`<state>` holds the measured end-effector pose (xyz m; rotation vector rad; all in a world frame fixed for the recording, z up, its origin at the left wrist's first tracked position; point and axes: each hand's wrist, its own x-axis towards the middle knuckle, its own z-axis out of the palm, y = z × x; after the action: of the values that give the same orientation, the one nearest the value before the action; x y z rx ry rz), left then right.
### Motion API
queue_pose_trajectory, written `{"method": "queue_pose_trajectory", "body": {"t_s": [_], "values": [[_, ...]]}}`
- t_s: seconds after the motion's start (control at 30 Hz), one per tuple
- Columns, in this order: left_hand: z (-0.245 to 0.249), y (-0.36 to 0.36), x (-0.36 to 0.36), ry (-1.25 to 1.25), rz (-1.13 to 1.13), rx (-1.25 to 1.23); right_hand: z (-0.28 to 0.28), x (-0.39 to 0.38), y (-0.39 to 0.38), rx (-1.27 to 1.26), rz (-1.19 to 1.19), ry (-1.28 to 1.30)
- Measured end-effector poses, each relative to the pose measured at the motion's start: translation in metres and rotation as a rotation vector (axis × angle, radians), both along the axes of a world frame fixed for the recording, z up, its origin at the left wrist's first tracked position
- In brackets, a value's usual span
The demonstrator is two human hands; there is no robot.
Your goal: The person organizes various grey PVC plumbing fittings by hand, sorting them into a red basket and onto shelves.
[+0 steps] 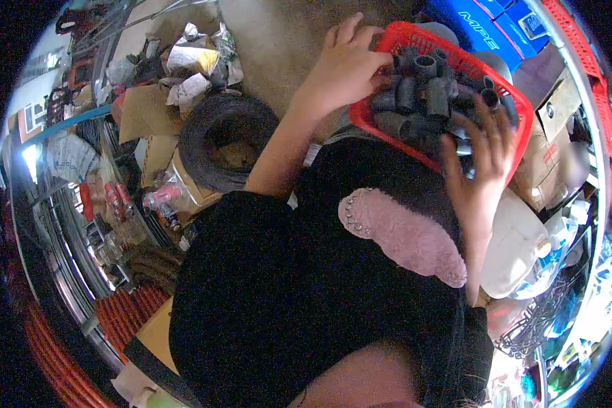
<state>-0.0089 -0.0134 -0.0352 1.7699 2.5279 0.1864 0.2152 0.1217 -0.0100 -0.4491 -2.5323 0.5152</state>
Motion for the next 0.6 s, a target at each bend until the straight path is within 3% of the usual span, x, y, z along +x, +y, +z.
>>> {"method": "queue_pose_trajectory", "body": {"t_s": [0.1, 0.23, 0.43, 0.6], "values": [[0.006, -0.003, -0.001, 0.009, -0.060, 0.021, 0.007, -0.010, -0.009, -0.020, 0.198, -0.111], [0.010, -0.006, 0.001, -0.059, -0.141, 0.068, 0.004, -0.027, -0.023, -0.069, 0.279, -0.191], [0.009, -0.004, 0.002, -0.357, -0.133, 0.096, 0.000, -0.028, -0.019, -0.123, 0.308, -0.276], [0.012, -0.006, 0.005, -0.621, -0.122, 0.348, -0.004, -0.027, -0.017, -0.181, 0.270, -0.184]]}}
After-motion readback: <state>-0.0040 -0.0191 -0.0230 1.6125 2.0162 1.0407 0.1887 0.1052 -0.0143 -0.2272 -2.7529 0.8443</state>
